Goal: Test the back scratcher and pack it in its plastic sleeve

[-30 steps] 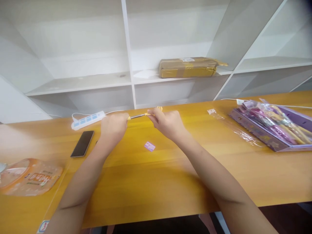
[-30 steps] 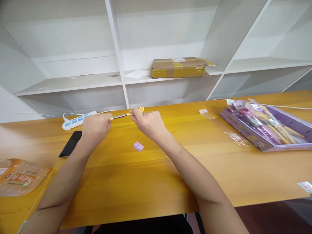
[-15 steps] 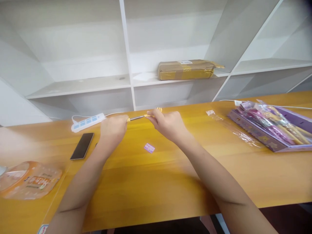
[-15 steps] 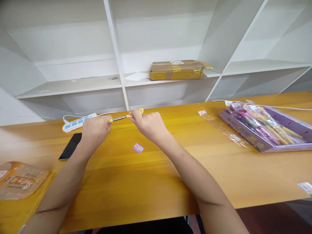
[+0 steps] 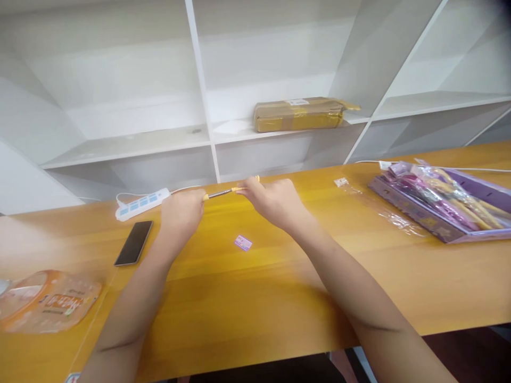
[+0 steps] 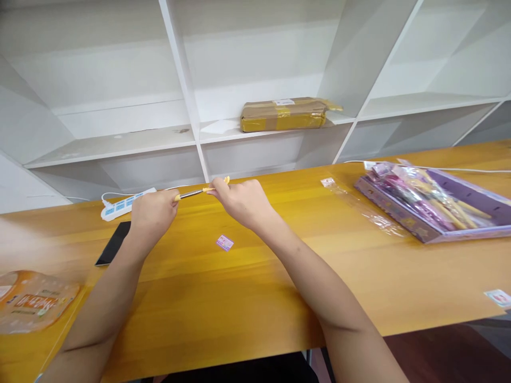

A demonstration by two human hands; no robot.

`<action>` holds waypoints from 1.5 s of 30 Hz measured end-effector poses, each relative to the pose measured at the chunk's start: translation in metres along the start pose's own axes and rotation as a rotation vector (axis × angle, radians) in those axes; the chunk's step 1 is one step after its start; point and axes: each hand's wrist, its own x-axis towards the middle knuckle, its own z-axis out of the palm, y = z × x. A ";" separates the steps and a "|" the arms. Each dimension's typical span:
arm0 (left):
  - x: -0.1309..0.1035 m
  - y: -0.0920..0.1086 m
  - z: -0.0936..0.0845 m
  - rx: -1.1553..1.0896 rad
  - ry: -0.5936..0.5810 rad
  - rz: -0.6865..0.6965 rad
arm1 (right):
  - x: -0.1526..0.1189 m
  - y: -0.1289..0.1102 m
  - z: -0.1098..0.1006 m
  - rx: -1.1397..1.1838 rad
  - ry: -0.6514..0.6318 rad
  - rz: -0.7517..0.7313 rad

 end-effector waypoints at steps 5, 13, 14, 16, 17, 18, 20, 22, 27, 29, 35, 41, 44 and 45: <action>0.002 -0.003 0.002 -0.005 0.022 -0.013 | 0.000 0.001 -0.006 0.001 -0.026 -0.001; 0.003 -0.005 0.001 0.013 0.034 -0.030 | 0.002 0.001 -0.012 0.000 -0.112 0.019; 0.003 -0.005 0.000 0.011 0.030 -0.034 | 0.003 0.000 -0.013 -0.003 -0.123 0.021; 0.003 -0.005 -0.001 0.008 0.021 -0.038 | 0.003 0.000 -0.016 -0.014 -0.143 0.025; 0.003 -0.005 -0.001 0.008 0.021 -0.041 | 0.004 0.001 -0.017 -0.019 -0.151 0.028; 0.003 -0.005 -0.001 0.008 0.022 -0.046 | 0.004 0.001 -0.019 -0.022 -0.160 0.030; 0.004 -0.006 -0.001 0.009 0.020 -0.057 | 0.005 0.002 -0.022 -0.021 -0.178 0.041; 0.004 -0.007 -0.001 0.009 0.021 -0.063 | 0.005 0.004 -0.024 -0.017 -0.198 0.052; 0.009 -0.019 0.005 0.015 0.065 -0.079 | 0.006 0.021 -0.027 -0.060 -0.172 0.120; 0.013 -0.029 0.008 0.015 0.102 -0.104 | 0.006 0.033 -0.028 -0.064 -0.136 0.162; 0.027 -0.092 0.008 0.100 0.193 -0.214 | -0.003 0.102 -0.042 0.074 -0.001 0.381; 0.018 -0.163 0.005 0.086 0.339 -0.349 | -0.046 0.184 -0.059 0.251 0.251 0.659; 0.013 -0.165 0.008 0.054 0.340 -0.293 | -0.055 0.194 -0.057 0.279 0.227 0.699; 0.012 -0.163 0.008 0.044 0.334 -0.267 | -0.055 0.194 -0.055 0.277 0.238 0.705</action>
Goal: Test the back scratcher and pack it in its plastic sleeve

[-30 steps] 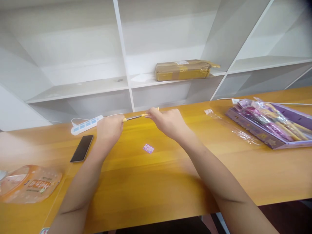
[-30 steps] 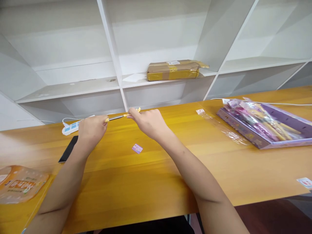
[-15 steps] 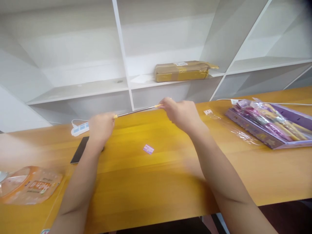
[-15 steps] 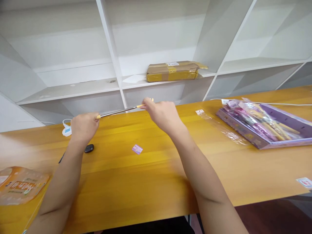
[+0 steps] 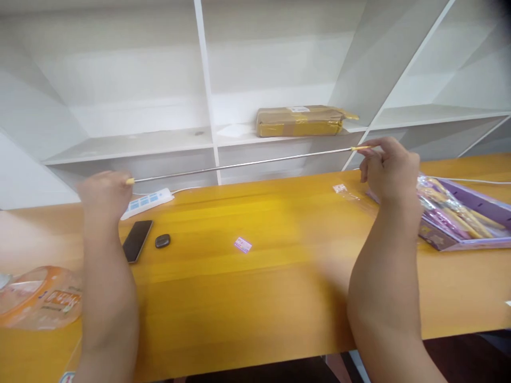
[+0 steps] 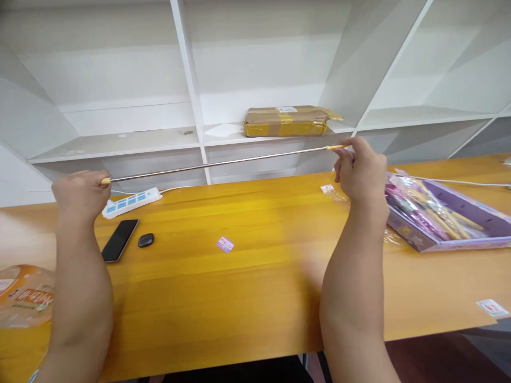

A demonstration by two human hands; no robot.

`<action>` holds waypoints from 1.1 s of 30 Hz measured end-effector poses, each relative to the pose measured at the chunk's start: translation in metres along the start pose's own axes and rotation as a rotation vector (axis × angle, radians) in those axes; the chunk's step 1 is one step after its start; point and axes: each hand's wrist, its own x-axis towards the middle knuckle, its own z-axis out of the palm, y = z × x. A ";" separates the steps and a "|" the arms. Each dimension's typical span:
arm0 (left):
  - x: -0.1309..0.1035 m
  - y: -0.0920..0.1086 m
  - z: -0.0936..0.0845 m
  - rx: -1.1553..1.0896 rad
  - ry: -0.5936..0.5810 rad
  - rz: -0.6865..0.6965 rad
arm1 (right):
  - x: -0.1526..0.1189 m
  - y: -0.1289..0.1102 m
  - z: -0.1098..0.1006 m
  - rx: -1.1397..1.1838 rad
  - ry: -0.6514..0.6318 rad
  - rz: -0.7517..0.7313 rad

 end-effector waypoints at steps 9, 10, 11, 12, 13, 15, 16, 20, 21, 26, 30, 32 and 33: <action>-0.004 0.011 -0.002 -0.057 -0.054 0.026 | -0.002 -0.014 0.004 0.056 0.008 -0.029; -0.004 0.010 -0.003 -0.061 -0.044 0.027 | -0.002 -0.015 0.004 0.053 -0.004 -0.022; -0.005 0.010 -0.004 -0.065 -0.033 0.030 | -0.002 -0.015 0.003 0.046 -0.013 -0.009; -0.005 0.009 -0.005 -0.067 -0.022 0.034 | -0.002 -0.016 0.004 0.037 -0.015 0.005; -0.006 0.009 -0.006 -0.068 -0.011 0.038 | -0.002 -0.016 0.004 0.025 -0.012 0.016; -0.006 0.009 -0.006 -0.064 -0.001 0.044 | -0.002 -0.017 0.006 0.003 0.006 0.039; -0.006 0.009 -0.006 -0.059 0.000 0.044 | -0.002 -0.017 0.007 -0.006 0.017 0.051; -0.006 0.010 -0.006 -0.033 0.003 0.019 | -0.001 -0.018 0.009 -0.033 0.033 0.088; -0.006 0.010 -0.006 -0.033 0.004 0.019 | -0.001 -0.018 0.009 -0.036 0.033 0.085; -0.006 0.008 -0.005 -0.052 0.027 0.043 | 0.000 -0.016 0.012 -0.061 0.057 0.036; -0.006 0.006 -0.004 -0.019 0.016 0.040 | 0.002 -0.010 0.016 -0.082 0.105 -0.001; -0.006 0.006 -0.004 -0.020 0.025 0.042 | 0.004 -0.006 0.017 -0.082 0.121 -0.015; -0.006 0.006 -0.005 -0.023 0.027 0.042 | 0.004 -0.005 0.018 -0.082 0.126 -0.023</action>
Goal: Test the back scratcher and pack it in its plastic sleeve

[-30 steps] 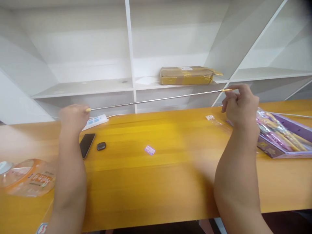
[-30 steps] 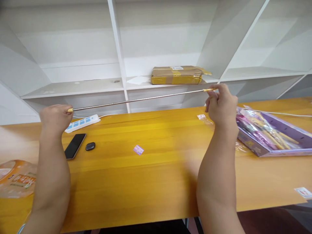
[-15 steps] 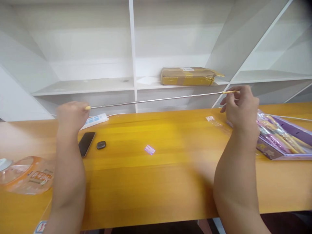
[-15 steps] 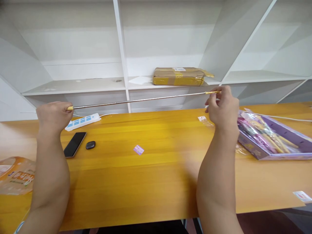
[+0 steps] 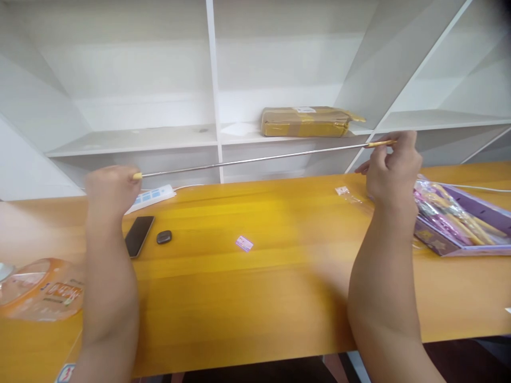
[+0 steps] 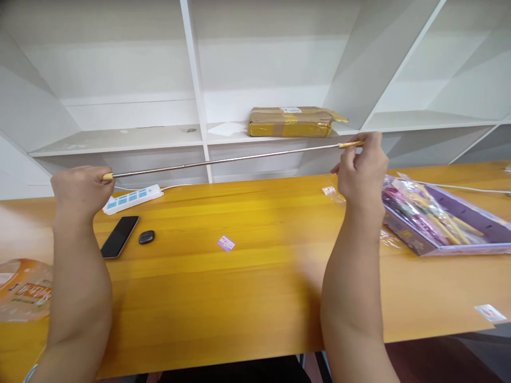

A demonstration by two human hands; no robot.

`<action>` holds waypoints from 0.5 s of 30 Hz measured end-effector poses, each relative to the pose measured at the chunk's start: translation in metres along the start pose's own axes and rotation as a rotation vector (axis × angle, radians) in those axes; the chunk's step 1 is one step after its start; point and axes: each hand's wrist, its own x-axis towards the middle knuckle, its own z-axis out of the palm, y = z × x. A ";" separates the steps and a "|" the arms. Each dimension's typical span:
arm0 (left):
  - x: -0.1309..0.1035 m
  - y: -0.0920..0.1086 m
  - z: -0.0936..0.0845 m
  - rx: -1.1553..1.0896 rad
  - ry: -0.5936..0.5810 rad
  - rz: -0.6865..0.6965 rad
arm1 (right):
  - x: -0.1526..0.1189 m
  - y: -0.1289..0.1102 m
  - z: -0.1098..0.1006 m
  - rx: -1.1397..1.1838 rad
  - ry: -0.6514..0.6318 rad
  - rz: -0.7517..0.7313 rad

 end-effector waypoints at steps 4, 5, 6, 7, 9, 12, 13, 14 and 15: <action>0.000 0.003 -0.003 -0.014 -0.005 -0.015 | -0.001 0.004 0.002 0.047 0.033 -0.087; 0.000 0.004 -0.004 -0.015 -0.007 -0.013 | -0.001 0.005 0.002 0.071 0.038 -0.109; 0.000 0.004 -0.004 -0.012 -0.007 -0.011 | -0.001 0.005 0.002 0.088 0.039 -0.121; 0.000 0.004 -0.004 -0.006 -0.006 -0.007 | -0.001 0.005 0.002 0.094 0.039 -0.123; 0.000 0.004 -0.003 0.014 -0.005 -0.001 | 0.000 0.006 0.002 0.082 0.034 -0.105; 0.001 0.004 0.000 0.024 -0.017 0.005 | 0.001 0.005 0.003 0.055 0.024 -0.055; 0.001 0.004 0.001 0.026 -0.026 0.002 | 0.001 0.005 0.003 0.054 0.023 -0.041; 0.001 0.004 0.001 0.026 -0.039 0.001 | 0.001 0.004 0.003 0.056 0.027 -0.034; 0.002 0.005 0.002 0.027 -0.052 0.001 | 0.001 0.004 0.002 0.061 0.030 -0.035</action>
